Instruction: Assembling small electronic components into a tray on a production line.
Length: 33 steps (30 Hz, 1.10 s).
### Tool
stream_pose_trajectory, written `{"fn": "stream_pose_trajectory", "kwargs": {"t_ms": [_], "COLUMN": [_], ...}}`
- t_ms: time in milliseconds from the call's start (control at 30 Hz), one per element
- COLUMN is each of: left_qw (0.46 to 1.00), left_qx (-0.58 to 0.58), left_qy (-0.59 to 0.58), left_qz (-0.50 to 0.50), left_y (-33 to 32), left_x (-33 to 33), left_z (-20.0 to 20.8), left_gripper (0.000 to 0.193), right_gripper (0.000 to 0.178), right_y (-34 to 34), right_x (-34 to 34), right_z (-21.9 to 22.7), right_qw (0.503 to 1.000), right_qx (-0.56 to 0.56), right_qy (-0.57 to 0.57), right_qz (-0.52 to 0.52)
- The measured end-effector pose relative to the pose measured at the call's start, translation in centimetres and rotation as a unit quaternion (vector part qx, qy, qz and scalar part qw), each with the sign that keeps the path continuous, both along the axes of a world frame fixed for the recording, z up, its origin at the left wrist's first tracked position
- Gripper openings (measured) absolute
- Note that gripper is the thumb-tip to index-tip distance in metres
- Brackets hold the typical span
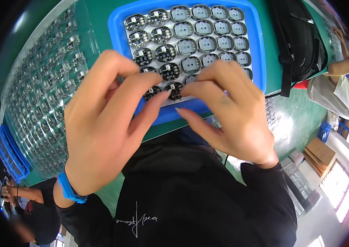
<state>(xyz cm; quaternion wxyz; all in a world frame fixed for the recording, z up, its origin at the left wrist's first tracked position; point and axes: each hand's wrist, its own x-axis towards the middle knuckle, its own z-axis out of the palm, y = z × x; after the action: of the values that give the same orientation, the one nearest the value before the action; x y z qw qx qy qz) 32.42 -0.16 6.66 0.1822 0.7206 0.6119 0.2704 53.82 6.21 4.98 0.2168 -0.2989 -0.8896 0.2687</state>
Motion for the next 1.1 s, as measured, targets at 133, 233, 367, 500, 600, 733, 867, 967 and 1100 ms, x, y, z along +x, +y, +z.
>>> {"fn": "stream_pose_trajectory", "kwargs": {"t_ms": [133, 233, 367, 500, 600, 733, 867, 967, 1100], "left_qw": [0.999, 0.999, 0.998, 0.998, 0.992, 0.992, 0.997, 1.0, 0.99], "left_qx": [-0.018, -0.01, 0.015, 0.009, 0.041, 0.006, -0.067, -0.014, 0.026], "left_qy": [0.013, 0.025, 0.044, 0.059, 0.103, 0.114, 0.029, -0.002, 0.018], "left_qz": [-0.025, -0.032, -0.038, -0.037, -0.058, -0.053, -0.031, 0.012, 0.138], "left_y": [1.3, 1.6, 2.0, 2.1, 2.2, 2.5, 2.3, 1.7, -0.5], "left_x": [0.4, 0.8, 1.0, 1.5, 1.7, 1.7, 1.1, 0.1, -4.1], "left_z": [-1.0, -1.6, -2.0, -1.8, -2.0, -0.8, 0.5, 2.2, 3.3], "left_gripper": [0.025, 0.023, 0.02, 0.02, 0.021, 0.022, 0.026, 0.031, 0.017], "right_gripper": [0.027, 0.024, 0.02, 0.018, 0.018, 0.014, 0.009, 0.008, 0.015], "right_y": [0.1, -0.3, 0.0, 1.2, 1.6, 1.9, 2.8, 3.1, 5.6], "right_x": [1.6, 2.2, 2.4, 2.7, 2.8, 2.8, 3.6, 4.1, 4.1], "right_z": [-0.6, -1.2, -1.4, -1.4, -1.7, -1.5, -0.4, -0.2, 0.2], "right_qw": [0.997, 0.993, 0.991, 0.995, 0.995, 0.991, 0.984, 0.983, 0.981], "right_qx": [-0.054, -0.069, -0.062, -0.002, 0.01, 0.005, 0.016, 0.015, 0.082], "right_qy": [0.012, 0.037, 0.043, 0.058, 0.062, 0.084, 0.079, 0.078, -0.006], "right_qz": [-0.059, -0.094, -0.109, -0.085, -0.082, -0.104, -0.16, -0.164, -0.174]}}
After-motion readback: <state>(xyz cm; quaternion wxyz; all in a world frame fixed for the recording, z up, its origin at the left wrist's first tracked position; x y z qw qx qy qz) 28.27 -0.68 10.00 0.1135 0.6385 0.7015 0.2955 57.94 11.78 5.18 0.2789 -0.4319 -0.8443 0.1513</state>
